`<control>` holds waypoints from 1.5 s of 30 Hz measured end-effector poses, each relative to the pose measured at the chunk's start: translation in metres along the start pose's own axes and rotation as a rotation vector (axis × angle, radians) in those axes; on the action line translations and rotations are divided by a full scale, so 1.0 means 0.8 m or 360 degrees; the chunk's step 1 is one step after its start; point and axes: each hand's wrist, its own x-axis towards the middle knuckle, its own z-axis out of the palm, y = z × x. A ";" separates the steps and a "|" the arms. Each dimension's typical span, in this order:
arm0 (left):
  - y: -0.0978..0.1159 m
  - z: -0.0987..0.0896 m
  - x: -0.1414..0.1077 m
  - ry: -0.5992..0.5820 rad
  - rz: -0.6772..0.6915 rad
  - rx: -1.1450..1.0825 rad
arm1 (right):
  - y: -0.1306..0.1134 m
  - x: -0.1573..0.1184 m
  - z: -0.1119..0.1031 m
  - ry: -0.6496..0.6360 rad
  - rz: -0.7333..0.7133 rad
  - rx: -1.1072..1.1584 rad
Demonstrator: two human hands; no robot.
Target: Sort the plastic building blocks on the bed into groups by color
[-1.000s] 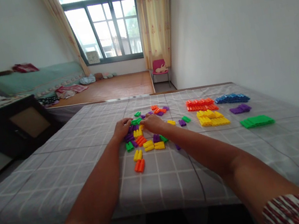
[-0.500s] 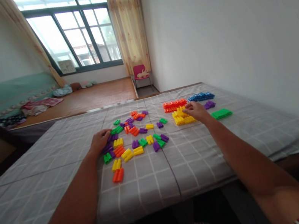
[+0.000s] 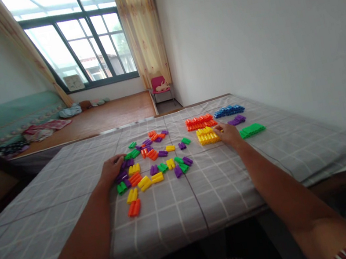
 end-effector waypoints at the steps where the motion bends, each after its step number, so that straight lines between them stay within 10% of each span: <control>1: 0.000 0.001 0.000 0.0002 -0.0007 -0.0015 | -0.002 0.000 -0.002 0.0075 -0.0006 -0.0018; 6: 0.003 0.005 -0.002 0.0030 -0.0019 -0.0095 | -0.052 -0.004 -0.005 0.0222 -0.0241 0.0070; 16: 0.006 0.006 -0.006 0.0049 -0.0039 -0.0137 | -0.282 -0.066 0.065 -0.0949 -0.1254 0.0276; 27: -0.003 0.010 -0.001 0.0036 0.0026 -0.0196 | -0.390 -0.039 0.147 -0.1172 -0.1059 -0.0157; 36: 0.001 0.001 -0.001 -0.0005 0.0002 -0.0104 | -0.326 -0.032 0.100 -0.0677 -0.0948 0.0252; 45: 0.003 -0.002 0.001 -0.0002 0.0033 0.0029 | -0.048 0.019 -0.045 -0.0472 -0.0332 0.0143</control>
